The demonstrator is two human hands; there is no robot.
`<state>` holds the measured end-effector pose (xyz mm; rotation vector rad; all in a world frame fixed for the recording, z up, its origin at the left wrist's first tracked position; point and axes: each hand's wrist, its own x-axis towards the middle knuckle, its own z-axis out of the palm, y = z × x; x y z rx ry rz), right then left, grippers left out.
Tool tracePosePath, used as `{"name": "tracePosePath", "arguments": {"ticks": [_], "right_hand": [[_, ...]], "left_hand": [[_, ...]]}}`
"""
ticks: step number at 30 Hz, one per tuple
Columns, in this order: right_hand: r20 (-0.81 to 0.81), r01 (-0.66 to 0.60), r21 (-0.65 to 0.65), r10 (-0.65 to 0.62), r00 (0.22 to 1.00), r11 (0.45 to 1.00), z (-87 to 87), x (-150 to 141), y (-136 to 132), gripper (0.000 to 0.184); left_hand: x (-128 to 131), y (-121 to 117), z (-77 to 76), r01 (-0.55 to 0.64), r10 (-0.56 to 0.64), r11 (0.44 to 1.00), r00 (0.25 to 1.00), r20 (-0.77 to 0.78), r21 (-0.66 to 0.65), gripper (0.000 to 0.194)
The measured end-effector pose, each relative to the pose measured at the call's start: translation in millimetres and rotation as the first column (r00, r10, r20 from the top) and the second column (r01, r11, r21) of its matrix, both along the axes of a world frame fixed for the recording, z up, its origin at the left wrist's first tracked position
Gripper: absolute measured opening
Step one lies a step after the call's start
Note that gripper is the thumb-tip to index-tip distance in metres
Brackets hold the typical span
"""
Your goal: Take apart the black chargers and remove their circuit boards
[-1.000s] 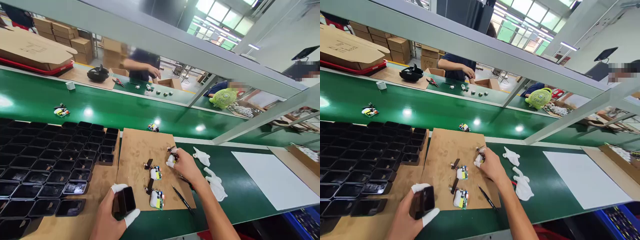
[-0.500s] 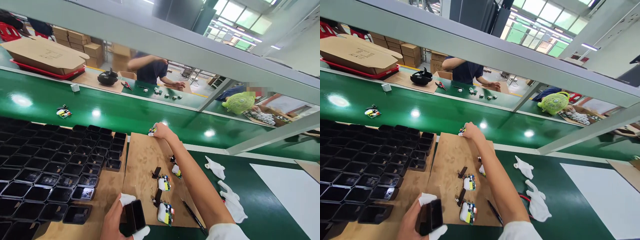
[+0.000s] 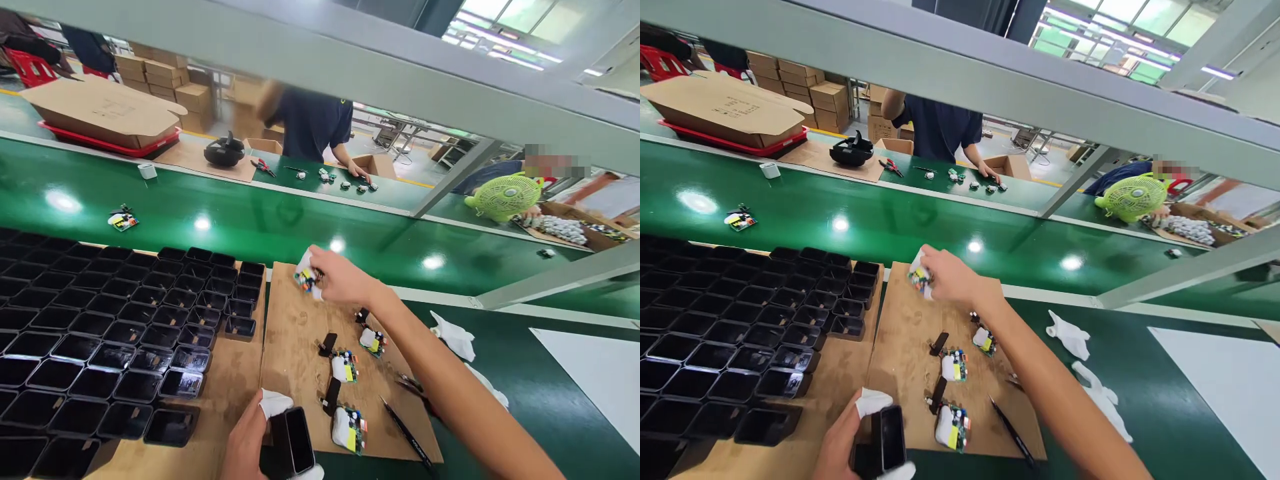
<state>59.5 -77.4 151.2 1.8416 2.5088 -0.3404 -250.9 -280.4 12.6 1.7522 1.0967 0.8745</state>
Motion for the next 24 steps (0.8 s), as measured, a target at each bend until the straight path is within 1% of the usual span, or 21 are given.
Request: {"name": "tracePosePath", "arguments": {"ticks": [2,4,5,6,8,9,11,13,15,17,18,20,22,23,24], "right_hand": [[-0.019,-0.066,-0.021,0.066,0.998,0.998,-3.5,-13,-29,0.035],[-0.022,-0.029,0.003,0.03,0.999,1.0,-8.7,-22,-57,0.04],[-0.015,0.025,0.027,-0.025,1.0,0.999,-11.5,-26,-69,0.039],[-0.005,0.099,0.056,-0.098,0.995,0.994,-14.3,-29,-80,0.033],[0.014,0.267,0.11,-0.27,0.963,0.957,-21.3,-35,-96,0.014],[0.017,0.342,0.126,-0.347,0.938,0.931,-25.7,-39,-100,0.008],[0.008,0.44,0.122,-0.445,0.896,0.889,-36.2,-49,-101,0.018],[-0.031,0.469,0.085,-0.468,0.883,0.879,-45.9,-58,-93,0.029],[-0.103,0.465,0.04,-0.459,0.882,0.884,-50.7,-64,-82,0.038],[-0.2,0.457,-0.001,-0.448,0.871,0.89,-48.3,-64,-75,0.037],[-0.258,0.452,-0.018,-0.441,0.86,0.892,-44.8,-64,-76,0.035],[-0.369,0.433,-0.039,-0.415,0.831,0.901,-35.6,-65,-89,0.035],[-0.524,0.398,-0.05,-0.363,0.77,0.916,-26.8,-70,-116,0.049],[-0.616,0.37,-0.055,-0.323,0.718,0.927,-23.4,-74,-133,0.058],[-0.816,0.365,-0.058,-0.255,0.518,0.929,-20.7,-79,-152,0.068]], "left_hand": [[0,1,2.4,0.022,-0.023,0.999,1.0,0.008,0.031,0.067],[0,1,3.4,0.046,-0.047,0.996,0.999,0.017,0.082,0.069],[0,1,3.6,0.056,-0.059,0.993,0.998,0.018,0.104,0.069],[0,2,3.9,0.064,-0.067,0.991,0.998,0.017,0.118,0.07],[0,2,5.4,0.079,-0.081,0.989,0.997,0.01,0.122,0.069],[-1,2,6.8,0.086,-0.087,0.99,0.996,0.006,0.115,0.068],[-1,3,10.9,0.087,-0.088,0.991,0.996,0.003,0.102,0.065],[0,4,16.0,0.067,-0.069,0.994,0.998,0.015,0.087,0.063],[1,5,21.5,0.048,-0.05,0.997,0.998,0.044,0.057,0.061],[2,7,27.3,0.037,-0.035,0.999,0.995,0.092,-0.012,0.061],[1,9,30.7,0.035,-0.027,0.997,0.992,0.126,-0.062,0.063],[-3,13,39.2,0.043,-0.006,0.985,0.977,0.211,-0.168,0.068],[-9,18,50.4,0.069,-0.002,0.973,0.957,0.289,-0.222,0.072],[-13,21,56.7,0.08,-0.009,0.972,0.952,0.305,-0.221,0.072],[-18,24,63.1,0.087,-0.019,0.974,0.952,0.307,-0.21,0.073]]}}
